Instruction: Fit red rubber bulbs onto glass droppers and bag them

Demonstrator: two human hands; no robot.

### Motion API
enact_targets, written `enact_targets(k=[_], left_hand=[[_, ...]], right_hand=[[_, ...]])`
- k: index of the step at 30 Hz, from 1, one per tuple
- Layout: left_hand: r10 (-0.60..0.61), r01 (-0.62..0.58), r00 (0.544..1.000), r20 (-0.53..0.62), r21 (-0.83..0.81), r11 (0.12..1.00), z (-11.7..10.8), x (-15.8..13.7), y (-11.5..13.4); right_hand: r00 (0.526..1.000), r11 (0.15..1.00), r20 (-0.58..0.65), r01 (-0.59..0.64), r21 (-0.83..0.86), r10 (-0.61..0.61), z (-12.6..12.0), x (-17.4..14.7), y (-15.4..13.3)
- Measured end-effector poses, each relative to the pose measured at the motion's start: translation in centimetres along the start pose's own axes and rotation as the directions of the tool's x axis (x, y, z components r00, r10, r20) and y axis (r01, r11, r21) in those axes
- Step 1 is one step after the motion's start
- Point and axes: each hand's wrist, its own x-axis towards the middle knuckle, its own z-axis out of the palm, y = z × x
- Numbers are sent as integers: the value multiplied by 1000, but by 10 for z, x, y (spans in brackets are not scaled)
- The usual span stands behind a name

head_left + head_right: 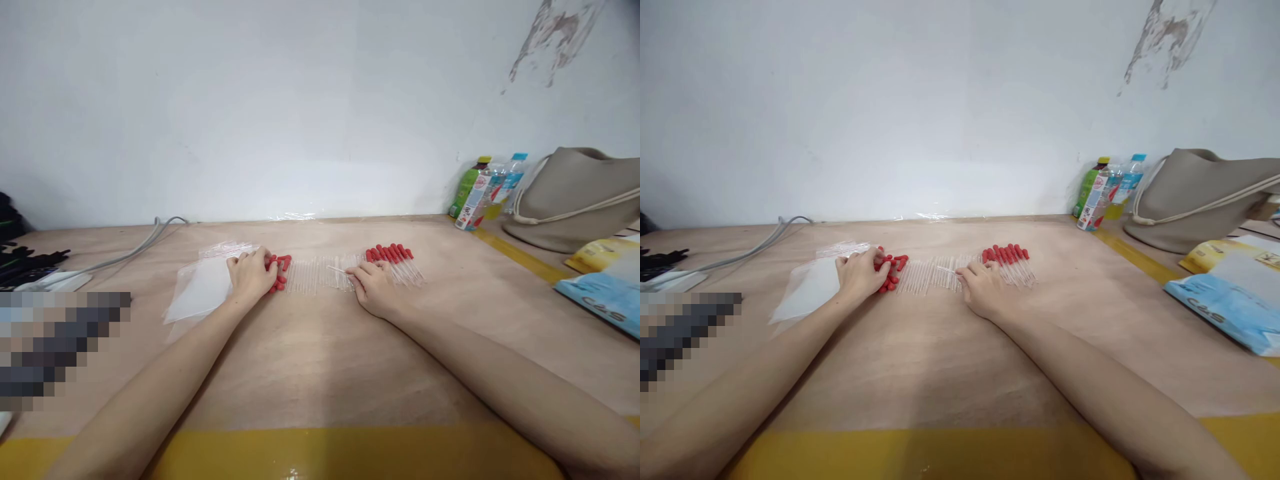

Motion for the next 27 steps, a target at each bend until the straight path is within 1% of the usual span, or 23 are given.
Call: enact_targets(k=[3, 4, 6, 7, 9, 11, 13, 14, 17, 19, 27], left_hand=[[18, -22, 996, -91, -40, 999, -1, -2, 4], [39, -47, 991, -131, -62, 997, -2, -3, 7], [124, -152, 973, -196, -132, 980, -2, -9, 16], [191, -230, 959, -209, -183, 956, -1, -13, 22], [328, -377, 923, -202, -298, 877, 2, -23, 34], [417, -456, 890, -186, -388, 801, 7, -34, 45], [452, -474, 877, -162, -441, 762, 13, -43, 52], [454, -468, 878, -150, -464, 752, 15, -46, 54], [406, -412, 904, -131, -515, 752, 19, -48, 54], [380, -387, 916, -129, -531, 754, 19, -47, 52], [384, -400, 911, -152, -553, 731, 14, -47, 53]], right_hand=[[1000, 999, -2, -2, 39, 2, 0, 0, 0], [1000, 999, -3, -1, 53, 1, 0, 0, 0], [1000, 997, -10, 5, 80, -5, 2, 0, 1], [1000, 996, -15, 6, 92, -5, 3, -1, 2], [1000, 993, -24, 0, 117, 2, 4, -1, 3], [1000, 989, -25, 4, 146, -1, 4, -1, 3], [999, 985, -23, 33, 168, -30, 2, -1, 1], [999, 983, -19, 53, 175, -51, 0, 0, 0], [995, 979, 3, 95, 181, -97, -5, 1, -5], [994, 979, 19, 105, 174, -110, -9, 2, -8], [983, 969, 56, 160, 188, -173, -13, 2, -10]])
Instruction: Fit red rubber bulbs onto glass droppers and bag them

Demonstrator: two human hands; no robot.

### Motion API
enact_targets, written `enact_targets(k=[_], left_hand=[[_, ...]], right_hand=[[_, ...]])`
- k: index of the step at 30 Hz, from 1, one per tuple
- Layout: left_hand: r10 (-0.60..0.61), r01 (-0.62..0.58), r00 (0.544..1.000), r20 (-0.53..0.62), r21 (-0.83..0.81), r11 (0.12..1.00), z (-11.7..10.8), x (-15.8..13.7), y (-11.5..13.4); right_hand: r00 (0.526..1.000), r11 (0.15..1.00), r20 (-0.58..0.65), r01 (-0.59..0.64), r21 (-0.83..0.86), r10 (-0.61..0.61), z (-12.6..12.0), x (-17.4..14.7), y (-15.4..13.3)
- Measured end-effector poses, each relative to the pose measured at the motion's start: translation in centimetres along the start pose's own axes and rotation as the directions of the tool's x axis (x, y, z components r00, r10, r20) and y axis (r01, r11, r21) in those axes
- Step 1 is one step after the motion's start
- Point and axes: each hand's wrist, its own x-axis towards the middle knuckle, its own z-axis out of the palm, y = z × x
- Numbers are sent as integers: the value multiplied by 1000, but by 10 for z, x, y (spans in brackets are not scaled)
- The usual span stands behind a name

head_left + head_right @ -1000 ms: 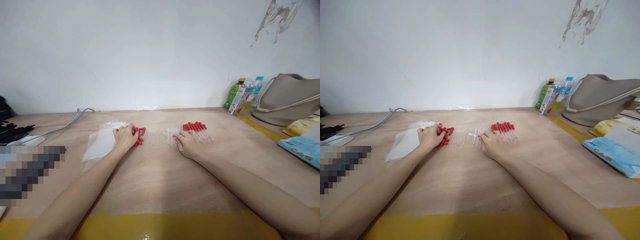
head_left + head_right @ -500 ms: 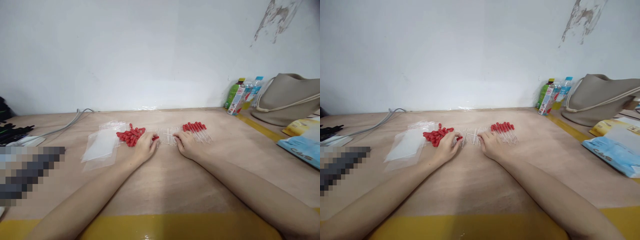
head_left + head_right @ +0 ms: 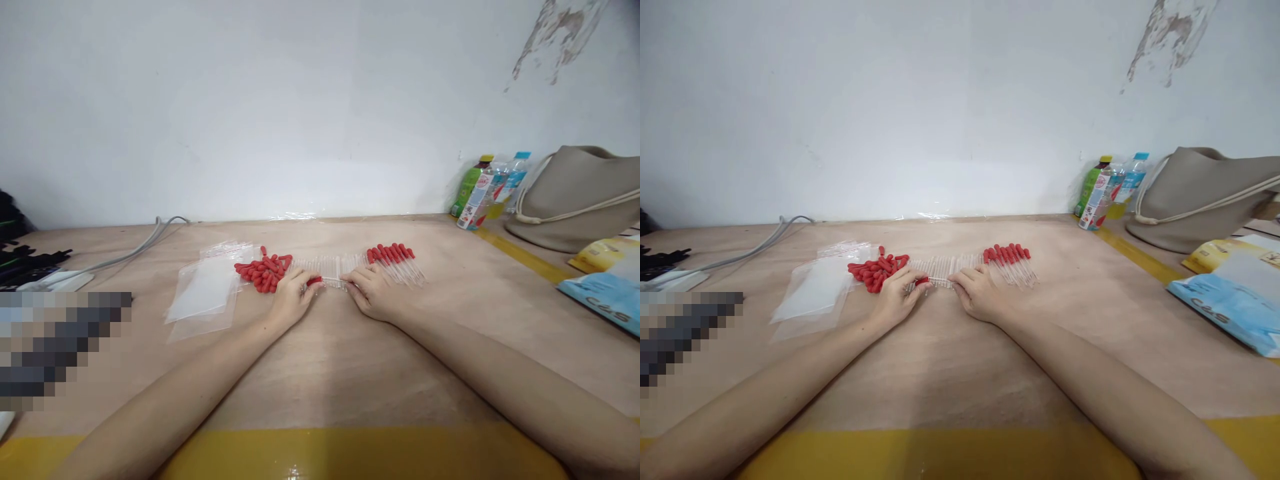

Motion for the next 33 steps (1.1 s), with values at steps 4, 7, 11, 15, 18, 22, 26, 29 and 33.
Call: enact_targets(k=[4, 7, 11, 15, 18, 22, 26, 29, 33], left_hand=[[44, -43, 998, 38, -48, 998, 1, -1, -2], [83, -77, 994, 69, -83, 994, 1, -3, -4], [121, -104, 983, 135, -127, 986, 1, -4, -4], [129, -107, 968, 213, -113, 988, 1, -4, -3], [143, -127, 961, 236, -83, 988, 1, -4, -4], [166, -158, 953, 255, -49, 986, 2, -5, -5], [176, -175, 950, 257, -27, 984, 1, -4, -4], [195, -195, 946, 259, -22, 980, 1, -4, -4], [187, -183, 954, 235, -38, 982, 2, -5, -5]], right_hand=[[1000, 1000, 10, 0, -5, 0, 1, 0, 2], [1000, 1000, -2, -9, 11, 9, 2, -1, 7], [999, 1000, 45, 7, 24, -8, 2, -3, 12], [999, 999, 43, 18, -44, -16, 0, -6, 12], [998, 994, 44, 41, -104, -36, 0, -6, 12], [997, 992, 71, 41, -122, -33, -1, -6, 9], [997, 995, 77, 22, -101, -14, -3, -5, 5], [995, 997, 100, 6, -75, 2, -3, -4, 3], [983, 998, 175, -56, -39, 62, -6, -1, -1]])
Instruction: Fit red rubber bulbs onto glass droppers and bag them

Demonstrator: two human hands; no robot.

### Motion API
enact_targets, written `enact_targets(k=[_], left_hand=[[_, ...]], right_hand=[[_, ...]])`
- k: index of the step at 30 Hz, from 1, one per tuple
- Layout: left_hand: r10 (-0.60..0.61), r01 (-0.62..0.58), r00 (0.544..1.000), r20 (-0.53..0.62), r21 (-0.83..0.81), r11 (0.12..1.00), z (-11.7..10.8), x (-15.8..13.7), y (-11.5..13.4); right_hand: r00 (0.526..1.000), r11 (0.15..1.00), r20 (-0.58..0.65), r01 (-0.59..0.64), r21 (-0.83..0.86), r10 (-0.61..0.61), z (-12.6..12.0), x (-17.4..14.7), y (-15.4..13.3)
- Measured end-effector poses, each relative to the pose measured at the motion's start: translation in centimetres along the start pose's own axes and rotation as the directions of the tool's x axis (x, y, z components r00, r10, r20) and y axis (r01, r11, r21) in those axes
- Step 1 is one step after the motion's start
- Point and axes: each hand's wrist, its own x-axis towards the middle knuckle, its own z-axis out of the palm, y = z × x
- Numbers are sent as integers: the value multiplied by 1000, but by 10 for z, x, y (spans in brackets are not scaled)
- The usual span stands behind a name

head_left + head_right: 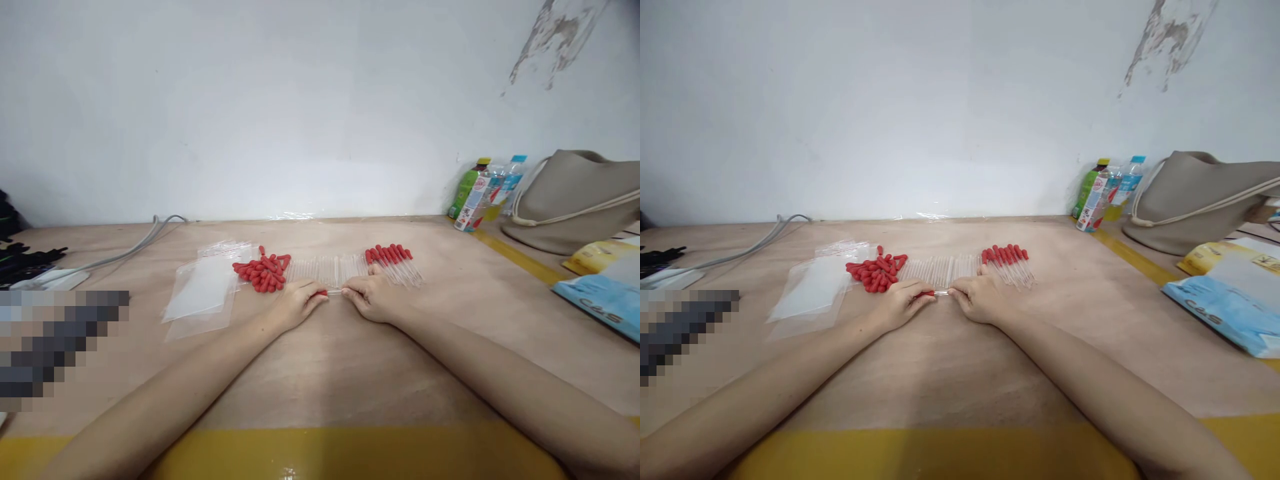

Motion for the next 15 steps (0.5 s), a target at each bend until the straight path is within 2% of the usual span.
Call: enact_targets(k=[6, 9, 15], left_hand=[[-98, 94, 993, -59, -73, 993, -5, 2, 2], [-133, 128, 989, -61, -89, 988, -9, 3, 3], [-114, 105, 991, -67, -122, 987, -10, 3, 3]], right_hand=[[998, 998, 24, -58, 38, 58, -5, 2, -4], [1000, 998, -10, -27, 64, 28, -2, 1, 2], [993, 997, -105, 65, 31, -61, 5, -1, 7]])
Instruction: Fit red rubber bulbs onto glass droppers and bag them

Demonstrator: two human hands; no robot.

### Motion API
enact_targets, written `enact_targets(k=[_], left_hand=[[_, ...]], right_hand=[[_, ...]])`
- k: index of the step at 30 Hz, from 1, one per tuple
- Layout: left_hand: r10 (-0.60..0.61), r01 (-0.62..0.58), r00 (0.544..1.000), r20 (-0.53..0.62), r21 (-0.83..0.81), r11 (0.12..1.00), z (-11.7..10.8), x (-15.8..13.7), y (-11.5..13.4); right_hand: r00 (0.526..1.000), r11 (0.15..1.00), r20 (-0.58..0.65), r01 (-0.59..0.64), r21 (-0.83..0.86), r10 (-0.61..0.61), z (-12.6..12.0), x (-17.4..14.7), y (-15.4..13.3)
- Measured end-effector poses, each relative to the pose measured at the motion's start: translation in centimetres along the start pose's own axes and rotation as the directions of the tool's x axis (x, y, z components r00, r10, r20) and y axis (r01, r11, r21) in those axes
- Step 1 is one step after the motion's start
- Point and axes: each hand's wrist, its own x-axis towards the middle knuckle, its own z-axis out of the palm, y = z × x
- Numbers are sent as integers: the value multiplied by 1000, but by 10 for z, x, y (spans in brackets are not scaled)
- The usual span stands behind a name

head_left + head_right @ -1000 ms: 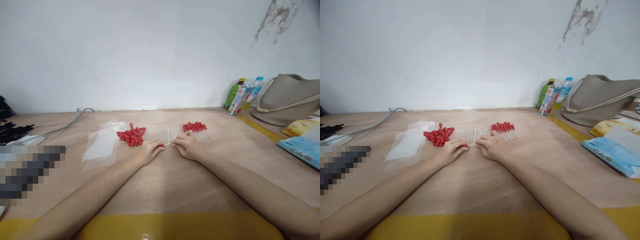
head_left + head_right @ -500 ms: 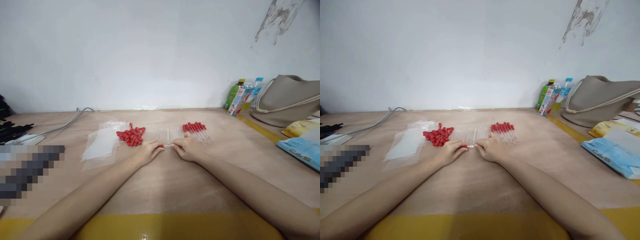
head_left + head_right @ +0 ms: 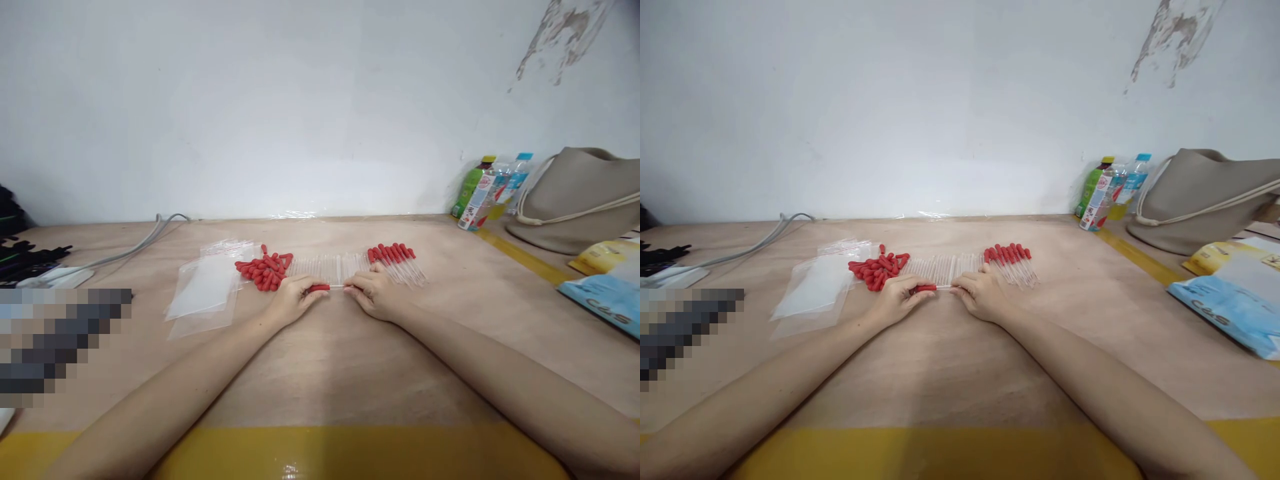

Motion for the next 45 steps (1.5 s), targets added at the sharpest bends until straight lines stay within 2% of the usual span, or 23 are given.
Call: enact_targets(k=[8, 17, 23, 28, 32, 34, 36, 37, 39, 41, 45], left_hand=[[-6, 8, 998, 61, -37, 999, 2, -1, -3], [3, 9, 990, 143, -83, 997, 2, 0, -3], [9, 6, 986, 169, -86, 996, 1, 0, -1], [9, 1, 994, 111, -83, 997, 2, 1, -2], [6, -2, 997, 81, -50, 999, 3, 2, -4], [3, -3, 1000, 27, -3, 1000, 3, 2, -5], [-1, 4, 999, -36, 59, 998, 2, 1, -7], [1, 4, 999, -50, 85, 996, 2, 1, -8], [9, -5, 999, -35, 112, 994, 1, 0, -9], [18, -16, 1000, -10, 117, 993, 2, 0, -9], [10, -11, 1000, 14, 115, 993, 3, 0, -8]], right_hand=[[998, 996, -11, 59, -74, -60, -4, 2, -11], [992, 997, 120, 45, -56, -38, -12, 8, -21], [986, 1000, 165, 13, -23, -9, -4, 9, -20], [980, 999, 196, -34, -38, 41, -2, 12, -19], [979, 994, 201, 15, -111, 8, -10, 13, -18], [982, 988, 189, 28, -152, 1, -13, 12, -14], [987, 985, 141, -53, -166, 76, -16, 11, -5], [983, 977, 94, -139, -159, 156, -18, 10, 1], [933, 926, -14, -358, -118, 359, -20, 9, 17], [843, 840, -83, -537, -81, 531, -22, 8, 35], [705, 702, -108, -708, -76, 701, -26, 3, 61]])
